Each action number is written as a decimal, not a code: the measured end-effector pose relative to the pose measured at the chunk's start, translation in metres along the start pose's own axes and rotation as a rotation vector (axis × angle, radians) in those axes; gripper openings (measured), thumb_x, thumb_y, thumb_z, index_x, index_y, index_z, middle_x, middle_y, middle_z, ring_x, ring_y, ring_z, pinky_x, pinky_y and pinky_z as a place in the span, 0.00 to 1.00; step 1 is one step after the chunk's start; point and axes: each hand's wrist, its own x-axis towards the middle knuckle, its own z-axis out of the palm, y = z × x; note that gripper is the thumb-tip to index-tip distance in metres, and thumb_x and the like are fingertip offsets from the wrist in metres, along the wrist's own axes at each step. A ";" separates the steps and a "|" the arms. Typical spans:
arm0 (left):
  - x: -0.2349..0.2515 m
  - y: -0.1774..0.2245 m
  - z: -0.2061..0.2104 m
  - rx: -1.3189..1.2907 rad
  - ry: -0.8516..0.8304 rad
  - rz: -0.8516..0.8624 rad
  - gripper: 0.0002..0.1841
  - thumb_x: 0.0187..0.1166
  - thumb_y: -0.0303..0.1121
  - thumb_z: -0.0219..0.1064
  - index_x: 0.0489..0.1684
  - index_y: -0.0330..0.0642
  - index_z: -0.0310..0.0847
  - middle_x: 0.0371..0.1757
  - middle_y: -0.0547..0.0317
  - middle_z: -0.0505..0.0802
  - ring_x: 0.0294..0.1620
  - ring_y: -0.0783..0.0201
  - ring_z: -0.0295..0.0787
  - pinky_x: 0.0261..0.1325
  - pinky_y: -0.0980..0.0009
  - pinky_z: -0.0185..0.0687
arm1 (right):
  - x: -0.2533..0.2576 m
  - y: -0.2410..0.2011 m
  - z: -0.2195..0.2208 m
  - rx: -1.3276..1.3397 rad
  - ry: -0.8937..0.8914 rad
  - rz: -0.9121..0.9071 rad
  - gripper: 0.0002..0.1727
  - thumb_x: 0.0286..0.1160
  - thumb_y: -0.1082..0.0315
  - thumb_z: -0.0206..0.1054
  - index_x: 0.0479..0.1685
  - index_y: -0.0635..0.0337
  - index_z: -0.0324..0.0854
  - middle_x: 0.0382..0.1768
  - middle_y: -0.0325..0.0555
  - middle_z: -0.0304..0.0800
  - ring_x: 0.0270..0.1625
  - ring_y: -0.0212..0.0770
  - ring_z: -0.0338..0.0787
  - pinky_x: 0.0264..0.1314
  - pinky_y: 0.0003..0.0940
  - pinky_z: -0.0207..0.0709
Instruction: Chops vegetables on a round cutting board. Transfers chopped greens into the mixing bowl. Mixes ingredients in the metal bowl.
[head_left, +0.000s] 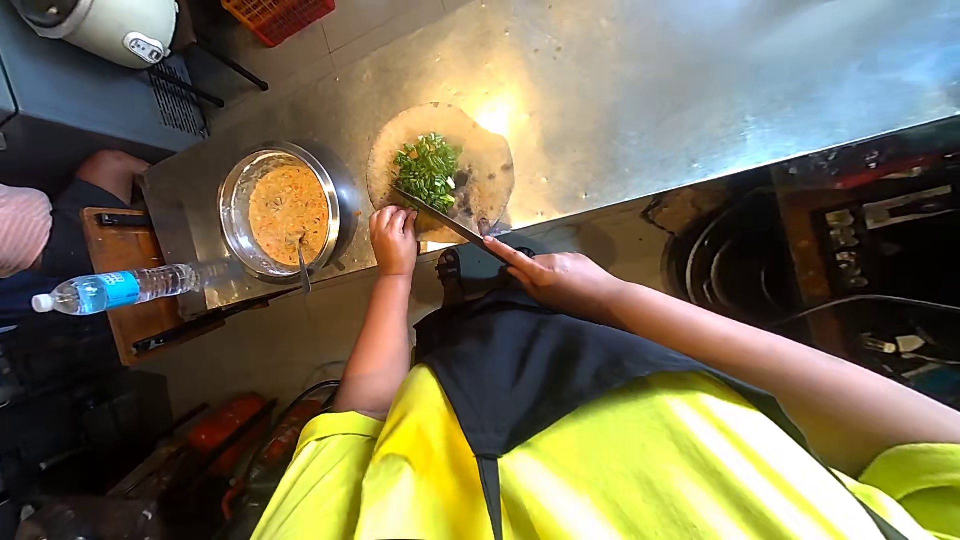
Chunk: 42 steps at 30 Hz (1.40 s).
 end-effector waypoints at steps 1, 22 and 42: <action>-0.001 0.000 -0.001 -0.003 -0.008 0.000 0.06 0.78 0.30 0.72 0.39 0.39 0.95 0.49 0.48 0.94 0.59 0.49 0.88 0.70 0.58 0.78 | 0.000 0.000 0.000 -0.008 -0.007 -0.003 0.35 0.95 0.58 0.45 0.99 0.33 0.39 0.29 0.54 0.89 0.35 0.60 0.93 0.39 0.60 0.84; 0.006 -0.003 -0.001 -0.002 0.040 -0.076 0.06 0.77 0.24 0.70 0.44 0.37 0.92 0.46 0.52 0.96 0.54 0.54 0.92 0.66 0.61 0.82 | 0.025 -0.012 0.004 -0.010 -0.250 0.146 0.38 0.96 0.60 0.41 0.98 0.28 0.23 0.42 0.64 0.91 0.48 0.69 0.93 0.50 0.68 0.82; -0.003 0.000 -0.010 -0.052 -0.017 -0.069 0.08 0.77 0.29 0.72 0.45 0.35 0.93 0.55 0.44 0.94 0.63 0.49 0.89 0.72 0.57 0.80 | 0.001 -0.012 -0.011 -0.098 -0.092 0.042 0.35 0.96 0.58 0.44 0.99 0.29 0.36 0.29 0.55 0.89 0.37 0.61 0.93 0.39 0.60 0.84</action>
